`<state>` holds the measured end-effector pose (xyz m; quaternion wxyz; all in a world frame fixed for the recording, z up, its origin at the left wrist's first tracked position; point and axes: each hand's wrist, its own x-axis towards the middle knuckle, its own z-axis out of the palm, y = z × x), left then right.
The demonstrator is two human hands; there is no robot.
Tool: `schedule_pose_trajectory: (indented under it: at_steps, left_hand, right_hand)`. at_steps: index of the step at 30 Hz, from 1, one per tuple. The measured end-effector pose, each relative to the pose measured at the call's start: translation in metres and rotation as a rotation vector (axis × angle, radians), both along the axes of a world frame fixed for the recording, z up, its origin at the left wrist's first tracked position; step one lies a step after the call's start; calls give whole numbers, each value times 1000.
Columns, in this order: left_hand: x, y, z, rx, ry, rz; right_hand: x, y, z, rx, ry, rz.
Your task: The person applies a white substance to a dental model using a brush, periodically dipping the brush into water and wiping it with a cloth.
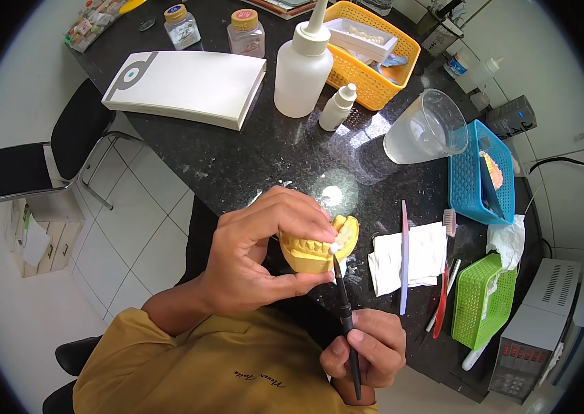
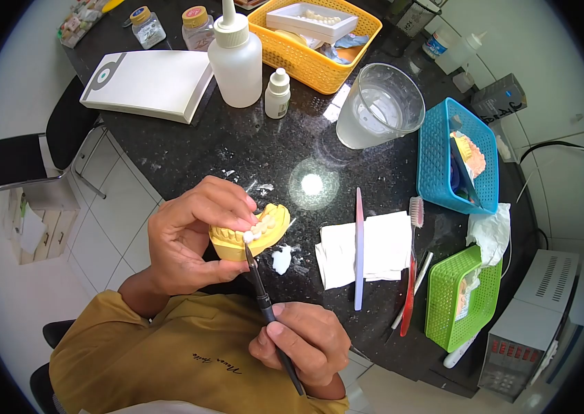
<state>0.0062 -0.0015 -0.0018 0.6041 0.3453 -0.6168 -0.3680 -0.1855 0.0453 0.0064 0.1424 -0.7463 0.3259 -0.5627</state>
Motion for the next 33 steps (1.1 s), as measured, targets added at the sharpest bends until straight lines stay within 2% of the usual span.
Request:
schedule_pose_trajectory:
  at_steps: [11, 13, 15, 16, 17, 19, 20, 21, 23, 25, 26, 27, 29, 31, 32, 33]
  left_hand:
    - [-1, 1, 1, 25, 2, -17]
    - [-3, 2, -1, 27, 61, -1]
    - [-2, 2, -3, 23, 60, -37]
    - [-2, 3, -3, 22, 69, -43]
    - [-2, 2, -2, 17, 74, -47]
    - [-4, 2, 1, 8, 80, -58]
    - [-6, 2, 2, 3, 85, -69]
    - [-8, 2, 4, -5, 95, -88]
    - [-12, 3, 7, -15, 109, -85]
    - [-17, 5, 9, -15, 144, -102]
    - [-19, 6, 10, -14, 145, -104]
    - [-21, 5, 11, -13, 144, -106]
    - [-30, 4, 12, -27, 154, -129]
    - [-40, 3, 13, -19, 183, -168]
    - [-45, 2, 13, -25, 190, -195]
    - [-49, 1, 15, -22, 197, -219]
  right_hand:
    - [-5, 1, -4, -30, 42, 23]
    - [-6, 2, -12, -303, -233, 42]
    - [-26, 6, -8, -334, -251, -61]
    - [-57, 9, 9, -148, 16, -81]
    - [-57, 6, 19, -26, -22, -221]
    - [-67, -14, 40, 181, 251, -475]
    - [-80, -24, 44, 152, 485, -504]
    - [-82, -29, 52, 247, 523, -542]
    - [-101, -37, 61, 108, 665, -652]
    - [-122, -42, 81, -20, 607, -806]
    - [-131, -47, 94, -6, 532, -884]
    - [-138, -50, 110, 107, 568, -984]
    - [-159, -70, 129, 216, 661, -1020]
    - [-183, -97, 122, 160, 757, -934]
    - [-187, -107, 120, 313, 765, -900]
    - [-187, -110, 119, 306, 753, -880]
